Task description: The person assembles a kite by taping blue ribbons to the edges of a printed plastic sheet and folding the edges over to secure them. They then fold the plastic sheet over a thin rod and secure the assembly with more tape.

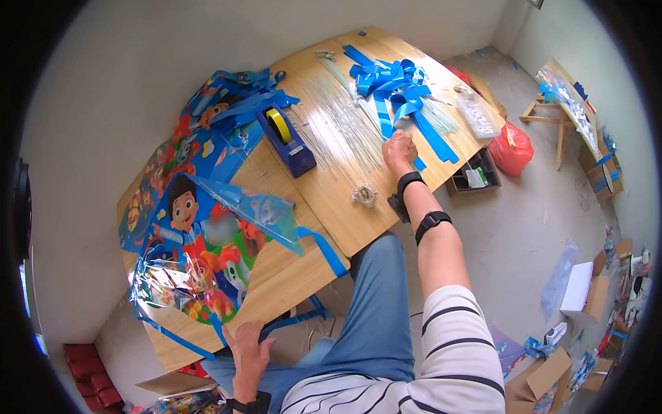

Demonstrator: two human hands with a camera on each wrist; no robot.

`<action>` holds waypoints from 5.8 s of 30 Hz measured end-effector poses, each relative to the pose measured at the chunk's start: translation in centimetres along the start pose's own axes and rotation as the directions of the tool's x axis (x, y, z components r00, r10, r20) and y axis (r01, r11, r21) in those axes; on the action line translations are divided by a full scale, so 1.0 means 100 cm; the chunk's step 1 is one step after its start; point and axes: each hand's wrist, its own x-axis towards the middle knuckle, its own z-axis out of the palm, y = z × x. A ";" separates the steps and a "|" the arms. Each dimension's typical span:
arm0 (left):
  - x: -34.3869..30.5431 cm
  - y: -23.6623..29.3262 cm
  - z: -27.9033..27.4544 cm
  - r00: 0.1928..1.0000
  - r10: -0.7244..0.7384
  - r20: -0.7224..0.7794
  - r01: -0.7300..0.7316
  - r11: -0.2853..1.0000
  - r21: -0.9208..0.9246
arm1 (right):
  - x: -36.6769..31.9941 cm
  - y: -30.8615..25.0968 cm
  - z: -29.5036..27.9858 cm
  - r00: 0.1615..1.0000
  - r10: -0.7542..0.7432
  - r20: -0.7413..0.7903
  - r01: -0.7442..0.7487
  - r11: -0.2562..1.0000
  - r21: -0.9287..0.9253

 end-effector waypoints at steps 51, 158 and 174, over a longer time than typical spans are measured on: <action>-0.157 -0.145 -0.176 0.621 -0.606 -0.497 -0.598 0.043 -0.800 | -0.479 -0.029 -0.093 -0.438 -0.743 0.505 0.355 0.373 0.857; 0.030 -0.061 0.026 0.836 -0.423 -0.350 0.146 0.785 -0.601 | -0.507 -0.041 -0.022 0.021 -0.424 0.905 -0.418 0.819 0.393; 0.004 -0.041 0.044 0.926 -0.023 -0.376 0.020 1.000 -0.012 | -0.512 -0.033 -0.012 0.038 -0.264 0.964 -0.493 0.834 0.248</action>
